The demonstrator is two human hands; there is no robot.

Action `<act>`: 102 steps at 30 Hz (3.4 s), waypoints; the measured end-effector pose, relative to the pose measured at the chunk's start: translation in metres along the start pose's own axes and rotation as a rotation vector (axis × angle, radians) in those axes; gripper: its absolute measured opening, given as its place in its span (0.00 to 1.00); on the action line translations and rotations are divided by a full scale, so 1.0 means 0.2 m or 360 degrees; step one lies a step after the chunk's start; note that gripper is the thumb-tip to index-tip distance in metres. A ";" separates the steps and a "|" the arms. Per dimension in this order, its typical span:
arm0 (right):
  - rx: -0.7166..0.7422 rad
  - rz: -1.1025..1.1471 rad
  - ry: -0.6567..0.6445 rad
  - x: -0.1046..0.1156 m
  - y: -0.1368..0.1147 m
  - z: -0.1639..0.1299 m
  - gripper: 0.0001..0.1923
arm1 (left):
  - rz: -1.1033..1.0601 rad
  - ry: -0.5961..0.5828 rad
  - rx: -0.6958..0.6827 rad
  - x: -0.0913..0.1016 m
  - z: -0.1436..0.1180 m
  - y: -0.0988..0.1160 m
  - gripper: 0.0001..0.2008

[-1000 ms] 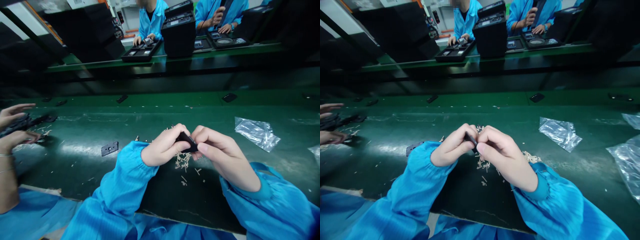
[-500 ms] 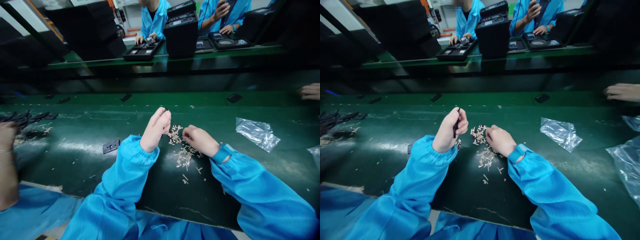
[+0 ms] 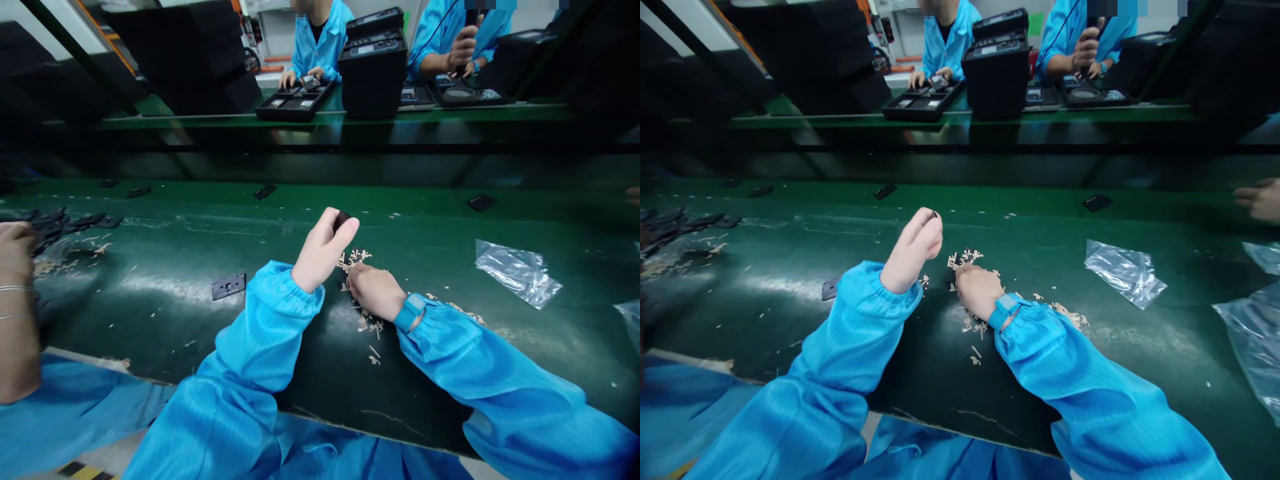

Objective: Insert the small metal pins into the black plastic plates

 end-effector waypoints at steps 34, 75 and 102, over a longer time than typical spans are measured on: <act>-0.0028 0.0207 0.0705 0.31 0.11 -0.15 0.07 | 0.0631 -0.0518 -0.0161 -0.17 0.04 -0.17 0.05; 0.0140 0.0333 0.1046 0.43 0.11 -0.29 0.11 | 0.0906 -0.0349 -0.0632 -0.21 -0.13 0.08 0.03; 0.0413 0.0731 0.0983 0.54 0.12 -0.35 0.08 | 0.0576 -0.0644 -0.0398 -0.15 -0.10 0.09 0.03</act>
Point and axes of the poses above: each hand's wrist, its own z-axis towards the middle knuckle, its own x-axis out of the back of the hand, y = z × x, the point moved 6 cm from there along z, towards the middle knuckle, and after that the axes turned 6 degrees about z, right-handed, at the moved point
